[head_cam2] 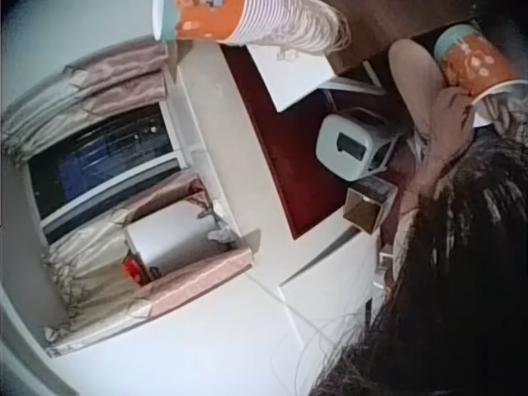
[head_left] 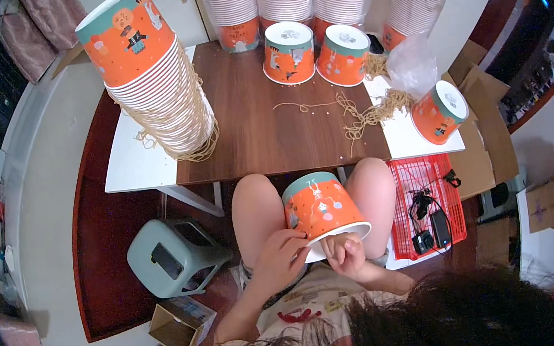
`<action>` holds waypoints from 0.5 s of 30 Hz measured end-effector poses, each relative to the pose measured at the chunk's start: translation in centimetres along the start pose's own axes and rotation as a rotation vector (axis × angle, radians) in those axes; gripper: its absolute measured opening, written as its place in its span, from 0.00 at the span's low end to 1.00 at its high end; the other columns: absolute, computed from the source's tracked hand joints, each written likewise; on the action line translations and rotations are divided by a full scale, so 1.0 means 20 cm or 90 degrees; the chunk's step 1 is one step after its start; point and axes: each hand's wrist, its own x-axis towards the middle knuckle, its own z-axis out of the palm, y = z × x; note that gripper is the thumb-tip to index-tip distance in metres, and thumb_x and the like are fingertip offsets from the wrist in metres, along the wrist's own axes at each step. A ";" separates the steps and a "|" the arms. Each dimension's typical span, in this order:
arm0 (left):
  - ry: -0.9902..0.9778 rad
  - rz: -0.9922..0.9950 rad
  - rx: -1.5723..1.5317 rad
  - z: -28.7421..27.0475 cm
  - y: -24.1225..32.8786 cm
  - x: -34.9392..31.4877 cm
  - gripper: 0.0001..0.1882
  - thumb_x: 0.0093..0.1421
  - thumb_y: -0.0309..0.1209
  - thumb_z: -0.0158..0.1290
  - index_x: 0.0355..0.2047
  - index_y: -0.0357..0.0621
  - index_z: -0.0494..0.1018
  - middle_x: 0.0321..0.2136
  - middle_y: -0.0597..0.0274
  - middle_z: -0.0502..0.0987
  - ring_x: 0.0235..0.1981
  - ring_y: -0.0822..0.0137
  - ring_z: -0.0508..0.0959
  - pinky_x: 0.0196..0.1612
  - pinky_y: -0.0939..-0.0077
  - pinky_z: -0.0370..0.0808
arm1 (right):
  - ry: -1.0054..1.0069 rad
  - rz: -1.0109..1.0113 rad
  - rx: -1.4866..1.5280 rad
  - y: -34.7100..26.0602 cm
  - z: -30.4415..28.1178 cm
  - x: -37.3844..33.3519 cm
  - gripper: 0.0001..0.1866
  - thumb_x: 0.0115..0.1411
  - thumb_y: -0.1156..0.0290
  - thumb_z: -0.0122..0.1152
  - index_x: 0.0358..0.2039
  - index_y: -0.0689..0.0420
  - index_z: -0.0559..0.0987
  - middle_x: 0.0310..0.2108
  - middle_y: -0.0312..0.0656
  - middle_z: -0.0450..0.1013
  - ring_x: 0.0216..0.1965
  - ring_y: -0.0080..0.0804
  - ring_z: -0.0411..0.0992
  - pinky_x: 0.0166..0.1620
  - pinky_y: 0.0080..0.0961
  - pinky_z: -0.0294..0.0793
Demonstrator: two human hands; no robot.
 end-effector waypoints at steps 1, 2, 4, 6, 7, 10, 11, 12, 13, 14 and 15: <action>0.004 0.009 0.003 0.00 0.01 0.01 0.08 0.46 0.26 0.55 0.27 0.41 0.69 0.30 0.58 0.71 0.32 0.58 0.72 0.35 0.68 0.70 | 0.003 0.005 0.028 -0.01 0.00 0.00 0.23 0.55 0.65 0.47 0.05 0.58 0.61 0.07 0.35 0.56 0.11 0.28 0.53 0.20 0.24 0.51; 0.003 0.016 0.002 0.00 0.02 0.02 0.08 0.46 0.26 0.55 0.27 0.41 0.69 0.30 0.58 0.71 0.32 0.58 0.72 0.35 0.68 0.70 | 0.003 -0.001 0.025 -0.04 -0.01 0.01 0.23 0.55 0.65 0.47 0.05 0.58 0.61 0.07 0.35 0.56 0.11 0.28 0.53 0.20 0.24 0.51; 0.014 -0.030 0.082 0.01 0.01 0.03 0.07 0.46 0.26 0.55 0.25 0.41 0.68 0.28 0.57 0.71 0.30 0.57 0.72 0.32 0.69 0.69 | -0.127 0.238 -0.262 -0.13 -0.05 0.01 0.17 0.53 0.71 0.51 0.09 0.59 0.64 0.10 0.37 0.60 0.14 0.29 0.58 0.25 0.26 0.62; 0.007 -0.062 0.103 0.03 -0.05 0.01 0.06 0.46 0.26 0.55 0.24 0.41 0.68 0.25 0.57 0.71 0.27 0.58 0.71 0.30 0.69 0.69 | -0.356 0.065 -0.435 -0.21 -0.02 0.15 0.06 0.48 0.77 0.55 0.17 0.58 0.70 0.17 0.39 0.67 0.23 0.33 0.67 0.38 0.29 0.69; 0.001 -0.099 0.121 0.03 -0.09 0.00 0.06 0.47 0.26 0.54 0.22 0.41 0.67 0.23 0.56 0.71 0.24 0.58 0.71 0.27 0.70 0.68 | -0.417 0.018 -0.490 -0.27 0.02 0.21 0.03 0.47 0.77 0.56 0.19 0.58 0.72 0.19 0.40 0.68 0.25 0.35 0.69 0.41 0.30 0.70; 0.067 -0.226 0.030 0.02 -0.15 0.02 0.06 0.48 0.28 0.54 0.21 0.41 0.67 0.18 0.57 0.70 0.19 0.60 0.70 0.24 0.70 0.67 | -0.431 -0.008 -0.571 -0.39 -0.01 0.44 0.03 0.47 0.74 0.58 0.24 0.56 0.75 0.25 0.39 0.73 0.30 0.33 0.72 0.33 0.27 0.71; 0.070 -0.218 0.033 0.01 -0.16 0.03 0.06 0.48 0.28 0.54 0.21 0.41 0.67 0.18 0.57 0.70 0.19 0.60 0.70 0.24 0.70 0.67 | -0.436 -0.034 -0.609 -0.42 -0.01 0.58 0.03 0.49 0.73 0.57 0.26 0.57 0.76 0.26 0.39 0.73 0.29 0.32 0.72 0.31 0.26 0.72; 0.072 -0.230 0.041 0.00 -0.17 0.04 0.07 0.49 0.29 0.53 0.21 0.40 0.68 0.16 0.57 0.69 0.18 0.61 0.70 0.23 0.70 0.67 | -0.415 -0.021 -0.652 -0.39 -0.03 0.73 0.05 0.52 0.73 0.54 0.28 0.61 0.74 0.28 0.42 0.72 0.33 0.32 0.71 0.35 0.27 0.70; 0.071 -0.236 0.042 0.00 -0.18 0.06 0.08 0.49 0.31 0.53 0.21 0.40 0.68 0.15 0.56 0.69 0.16 0.61 0.69 0.22 0.70 0.67 | -0.335 -0.010 -0.753 -0.39 0.00 0.86 0.06 0.53 0.73 0.53 0.30 0.61 0.74 0.29 0.43 0.72 0.32 0.31 0.71 0.34 0.24 0.70; 0.068 -0.220 0.044 0.01 -0.17 0.08 0.08 0.49 0.31 0.53 0.21 0.40 0.68 0.15 0.56 0.69 0.16 0.61 0.69 0.22 0.70 0.67 | -0.310 -0.020 -0.796 -0.30 -0.11 0.99 0.08 0.52 0.71 0.53 0.32 0.60 0.74 0.30 0.44 0.71 0.31 0.34 0.71 0.34 0.26 0.70; 0.076 -0.249 0.019 0.01 -0.15 0.08 0.08 0.49 0.31 0.53 0.21 0.40 0.68 0.15 0.57 0.69 0.16 0.61 0.69 0.22 0.71 0.67 | -0.350 -0.036 -0.922 -0.21 -0.21 1.13 0.09 0.52 0.69 0.53 0.32 0.60 0.74 0.31 0.45 0.71 0.33 0.40 0.70 0.36 0.30 0.70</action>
